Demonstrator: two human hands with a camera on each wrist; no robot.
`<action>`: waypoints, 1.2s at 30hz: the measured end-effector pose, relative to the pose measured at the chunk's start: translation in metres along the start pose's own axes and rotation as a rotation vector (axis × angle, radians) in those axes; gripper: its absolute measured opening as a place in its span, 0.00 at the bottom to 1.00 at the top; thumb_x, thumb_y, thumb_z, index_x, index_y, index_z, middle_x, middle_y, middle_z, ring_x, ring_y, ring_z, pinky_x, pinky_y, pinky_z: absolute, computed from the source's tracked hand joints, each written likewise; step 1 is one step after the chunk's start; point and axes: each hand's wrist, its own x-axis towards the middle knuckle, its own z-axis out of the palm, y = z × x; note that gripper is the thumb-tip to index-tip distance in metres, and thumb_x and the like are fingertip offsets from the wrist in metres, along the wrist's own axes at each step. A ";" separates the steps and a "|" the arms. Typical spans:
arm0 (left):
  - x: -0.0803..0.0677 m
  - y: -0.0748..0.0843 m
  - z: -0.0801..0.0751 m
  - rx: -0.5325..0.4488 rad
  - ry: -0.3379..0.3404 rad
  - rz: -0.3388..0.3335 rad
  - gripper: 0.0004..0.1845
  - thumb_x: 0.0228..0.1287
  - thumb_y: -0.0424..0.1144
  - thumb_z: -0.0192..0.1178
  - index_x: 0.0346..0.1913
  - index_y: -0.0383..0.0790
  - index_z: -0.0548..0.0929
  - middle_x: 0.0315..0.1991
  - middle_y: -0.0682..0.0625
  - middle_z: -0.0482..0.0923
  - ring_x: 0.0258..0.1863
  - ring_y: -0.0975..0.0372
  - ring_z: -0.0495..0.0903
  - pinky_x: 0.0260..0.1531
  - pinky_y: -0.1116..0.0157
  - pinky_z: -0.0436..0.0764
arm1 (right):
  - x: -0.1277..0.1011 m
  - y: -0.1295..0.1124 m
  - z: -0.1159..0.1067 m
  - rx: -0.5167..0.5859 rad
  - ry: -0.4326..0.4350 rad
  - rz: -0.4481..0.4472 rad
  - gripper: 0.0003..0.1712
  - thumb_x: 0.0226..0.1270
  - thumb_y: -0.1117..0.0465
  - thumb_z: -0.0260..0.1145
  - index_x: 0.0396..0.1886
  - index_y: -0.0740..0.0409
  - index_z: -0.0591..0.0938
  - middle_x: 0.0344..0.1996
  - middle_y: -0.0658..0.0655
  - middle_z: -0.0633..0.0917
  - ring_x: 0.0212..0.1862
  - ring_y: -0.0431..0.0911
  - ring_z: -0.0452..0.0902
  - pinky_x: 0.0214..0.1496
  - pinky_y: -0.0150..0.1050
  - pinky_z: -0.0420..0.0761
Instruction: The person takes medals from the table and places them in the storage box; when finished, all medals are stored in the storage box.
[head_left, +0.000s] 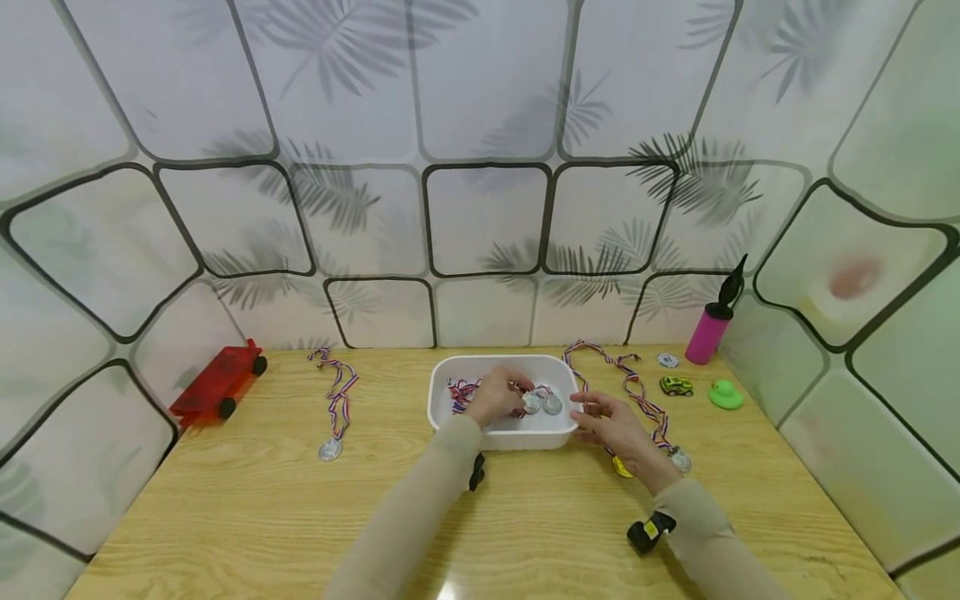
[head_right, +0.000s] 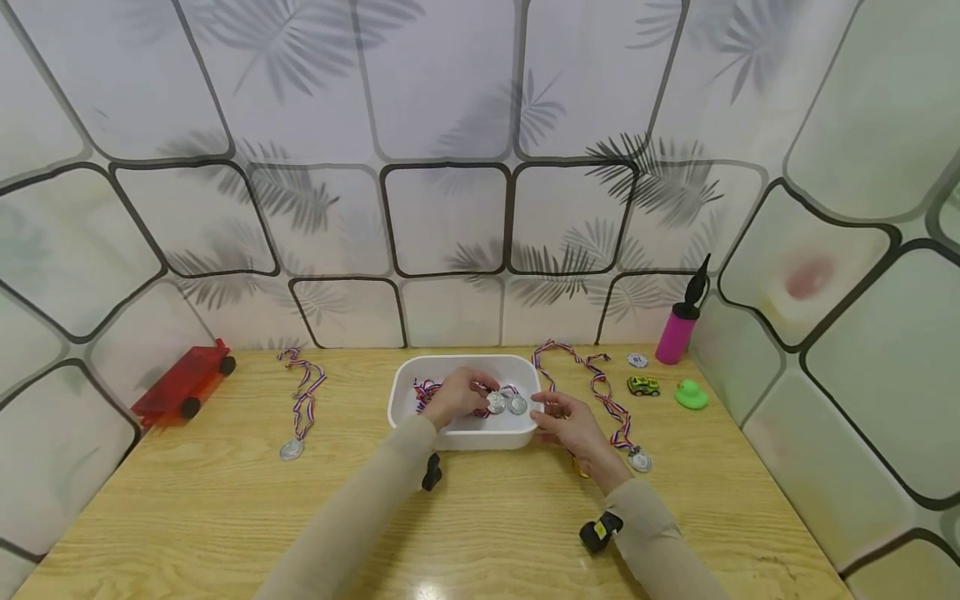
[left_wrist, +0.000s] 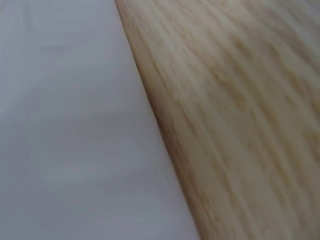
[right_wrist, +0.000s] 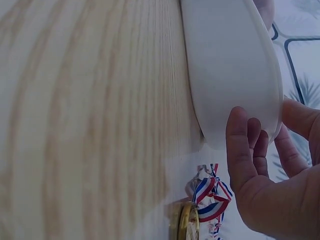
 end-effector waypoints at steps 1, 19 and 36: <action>0.000 0.000 0.000 0.019 0.001 0.002 0.20 0.47 0.20 0.63 0.45 0.35 0.87 0.22 0.53 0.74 0.22 0.65 0.72 0.20 0.72 0.72 | 0.000 0.000 0.000 0.000 -0.001 -0.001 0.27 0.69 0.60 0.65 0.65 0.62 0.73 0.46 0.58 0.72 0.41 0.44 0.79 0.48 0.41 0.85; -0.001 0.000 -0.007 -0.006 -0.013 0.033 0.22 0.46 0.16 0.56 0.46 0.31 0.86 0.38 0.36 0.84 0.27 0.61 0.77 0.22 0.73 0.74 | -0.001 -0.002 0.001 -0.006 -0.003 0.002 0.25 0.69 0.62 0.64 0.64 0.61 0.74 0.46 0.58 0.72 0.40 0.44 0.79 0.48 0.41 0.85; -0.026 -0.007 -0.055 -0.017 -0.024 0.099 0.14 0.65 0.32 0.61 0.52 0.34 0.83 0.42 0.39 0.84 0.37 0.54 0.83 0.33 0.66 0.79 | -0.004 -0.002 0.003 -0.019 0.002 0.002 0.25 0.69 0.62 0.64 0.64 0.62 0.73 0.45 0.58 0.72 0.41 0.45 0.78 0.46 0.40 0.85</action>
